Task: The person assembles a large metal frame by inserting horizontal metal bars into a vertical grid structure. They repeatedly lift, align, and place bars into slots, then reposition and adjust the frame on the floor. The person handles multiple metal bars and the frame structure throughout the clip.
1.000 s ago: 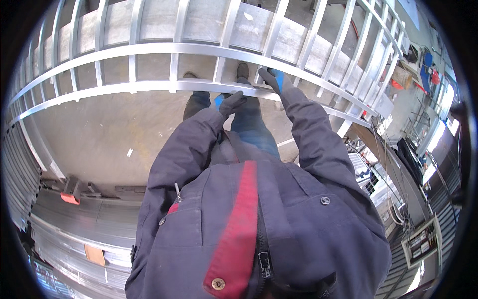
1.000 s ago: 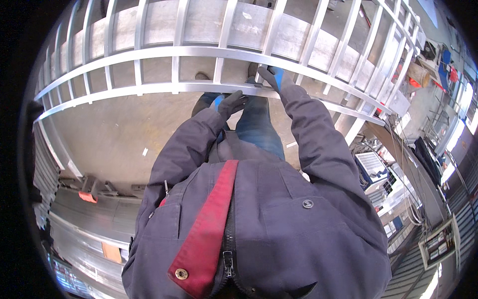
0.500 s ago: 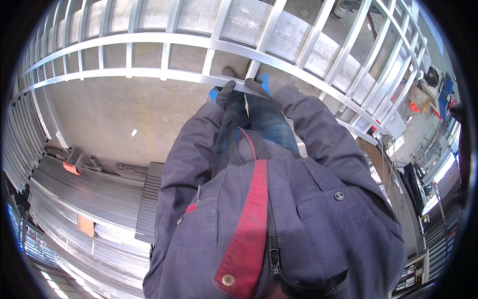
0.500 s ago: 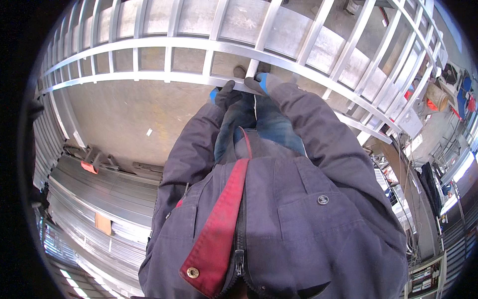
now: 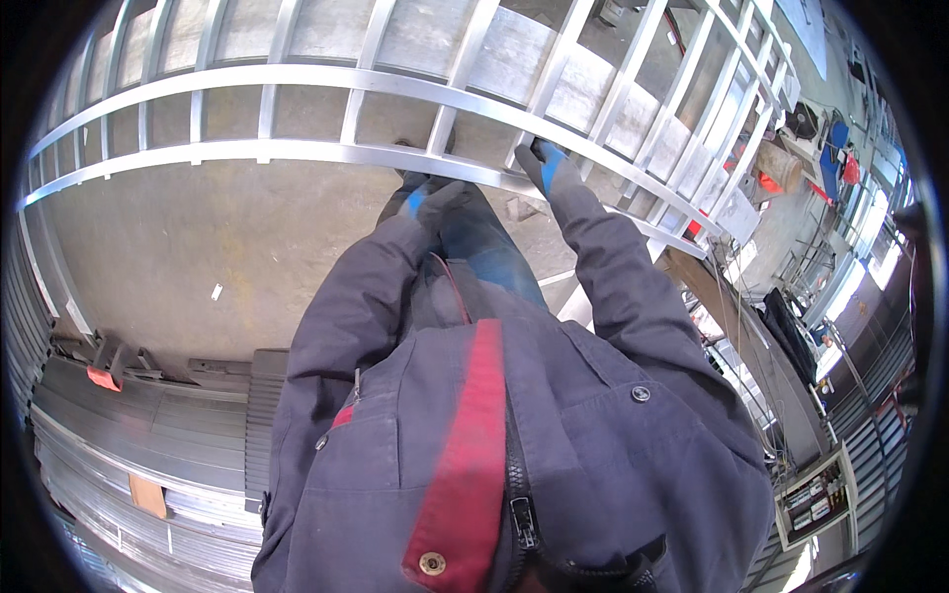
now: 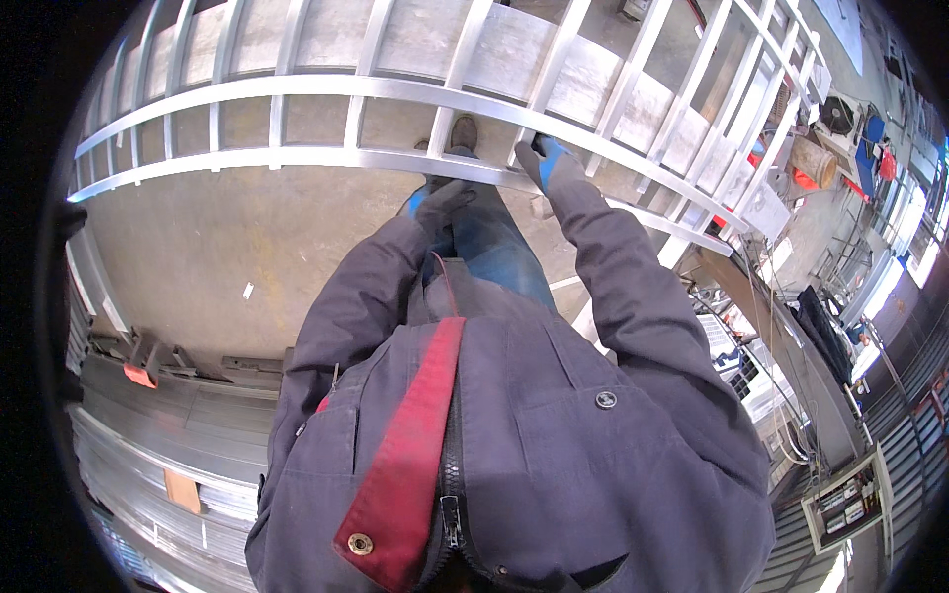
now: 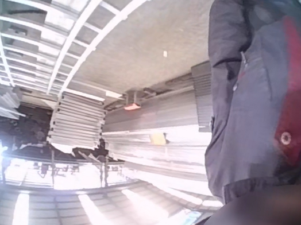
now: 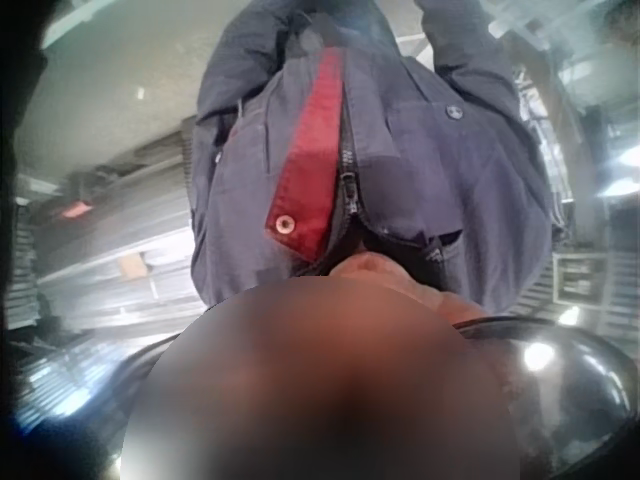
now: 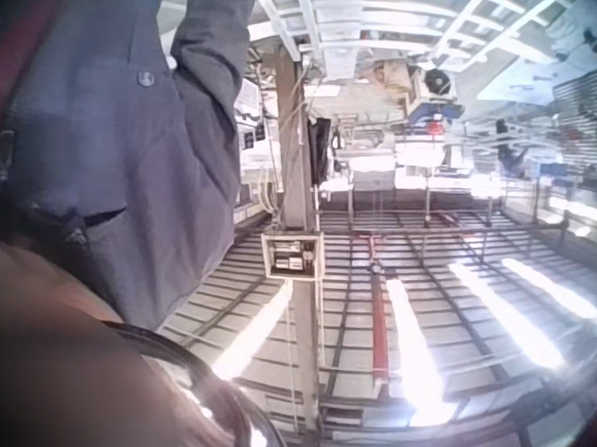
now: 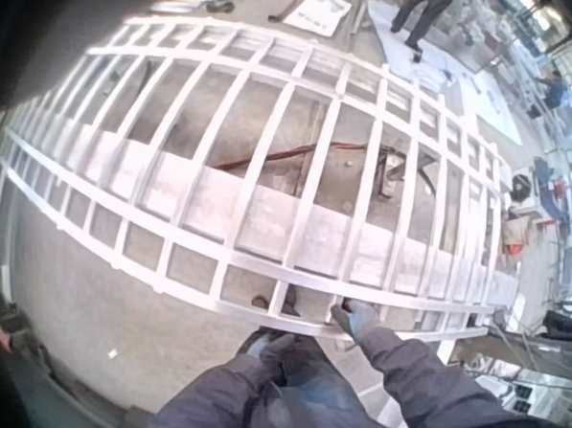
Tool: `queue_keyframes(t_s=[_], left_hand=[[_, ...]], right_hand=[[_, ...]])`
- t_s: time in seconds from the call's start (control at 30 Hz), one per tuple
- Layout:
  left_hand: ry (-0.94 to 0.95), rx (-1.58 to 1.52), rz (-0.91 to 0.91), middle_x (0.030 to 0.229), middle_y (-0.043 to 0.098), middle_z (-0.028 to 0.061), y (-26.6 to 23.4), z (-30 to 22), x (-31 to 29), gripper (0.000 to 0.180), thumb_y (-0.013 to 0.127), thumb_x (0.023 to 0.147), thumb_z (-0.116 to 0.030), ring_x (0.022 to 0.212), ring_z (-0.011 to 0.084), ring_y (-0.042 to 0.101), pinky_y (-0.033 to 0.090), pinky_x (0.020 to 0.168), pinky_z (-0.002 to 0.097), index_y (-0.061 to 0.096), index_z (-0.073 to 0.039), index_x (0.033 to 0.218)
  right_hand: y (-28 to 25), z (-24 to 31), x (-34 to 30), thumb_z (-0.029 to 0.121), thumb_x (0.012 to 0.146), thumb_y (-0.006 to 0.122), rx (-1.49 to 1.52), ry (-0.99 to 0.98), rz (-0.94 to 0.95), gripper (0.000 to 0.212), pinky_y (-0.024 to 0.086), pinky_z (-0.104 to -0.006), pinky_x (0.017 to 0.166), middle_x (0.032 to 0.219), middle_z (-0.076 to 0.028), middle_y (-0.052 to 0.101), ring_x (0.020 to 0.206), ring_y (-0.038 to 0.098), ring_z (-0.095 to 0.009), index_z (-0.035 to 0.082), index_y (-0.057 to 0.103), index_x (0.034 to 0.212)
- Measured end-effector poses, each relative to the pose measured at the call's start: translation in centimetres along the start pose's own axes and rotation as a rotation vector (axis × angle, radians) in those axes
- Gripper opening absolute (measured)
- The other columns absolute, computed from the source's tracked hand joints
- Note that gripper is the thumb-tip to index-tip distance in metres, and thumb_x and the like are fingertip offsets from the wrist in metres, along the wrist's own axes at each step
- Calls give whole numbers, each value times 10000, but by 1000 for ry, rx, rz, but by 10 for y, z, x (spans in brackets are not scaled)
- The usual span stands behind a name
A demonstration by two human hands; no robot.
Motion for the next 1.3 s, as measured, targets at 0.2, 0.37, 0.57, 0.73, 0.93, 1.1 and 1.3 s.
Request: queue_keyframes(t_s=[0.2, 0.37, 0.57, 0.73, 0.93, 1.1, 1.3], left_hand=[[102, 313, -56, 1357, 614, 192, 27, 14, 29, 659, 751, 951, -361, 1226, 326, 635, 516, 1075, 484, 484, -12, 1443], [78, 380, -69, 1300, 661, 183, 20, 9, 33, 619, 741, 959, -362, 1183, 326, 671, 552, 1029, 480, 510, -16, 1417], [207, 381, -119, 1250, 677, 179, 26, 1, 24, 603, 784, 922, -341, 1131, 324, 695, 582, 970, 456, 538, -13, 1363], [189, 211, -278, 1241, 677, 181, 25, 17, 15, 571, 762, 932, -349, 1155, 309, 668, 558, 984, 415, 554, -9, 1340], [131, 266, -188, 1374, 608, 159, 54, 87, 24, 531, 631, 1020, -326, 1273, 321, 598, 502, 1057, 440, 505, -1, 1420], [96, 262, -47, 1447, 548, 192, 98, 145, 49, 542, 601, 1036, -302, 1345, 343, 549, 480, 1086, 475, 455, -31, 1482], [169, 183, -222, 1226, 678, 236, 100, 157, 70, 557, 744, 951, -270, 1118, 375, 692, 588, 974, 458, 526, 15, 1378]], right_hand=[[28, -13, 12, 583, 969, 612, 327, 71, 246, 635, 508, -381, 852, 1010, -134, 714, 929, 653, -213, -15, 705, 1162], [28, -2, -3, 631, 945, 575, 197, -8, 376, 696, 515, -440, 918, 1133, -241, 723, 1027, 693, -343, 17, 691, 1252], [35, -5, -4, 643, 963, 563, -48, -20, 468, 677, 509, -436, 936, 1133, -234, 727, 1089, 689, -382, 31, 709, 1213], [-16, -11, -31, 579, 977, 555, 84, -217, 156, 570, 530, -452, 890, 1111, -238, 718, 1036, 688, -433, 100, 680, 1261], [-87, -113, -58, 509, 994, 558, 189, 112, 19, 518, 529, -391, 906, 1001, -191, 736, 960, 710, -310, 61, 719, 1197], [-60, -133, -24, 604, 965, 522, 146, 65, 230, 628, 504, -453, 978, 1201, -248, 702, 1096, 683, -396, 82, 698, 1268], [-29, -138, -10, 643, 962, 534, 294, -57, 262, 681, 500, -467, 968, 1163, -271, 700, 1096, 668, -430, 32, 705, 1208]])
Point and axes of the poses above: each hand's wrist, its own x-axis towards the middle knuckle, its own y-axis out of the palm, z = x × y, the point moved 9 cm from there along x, towards the middle knuckle
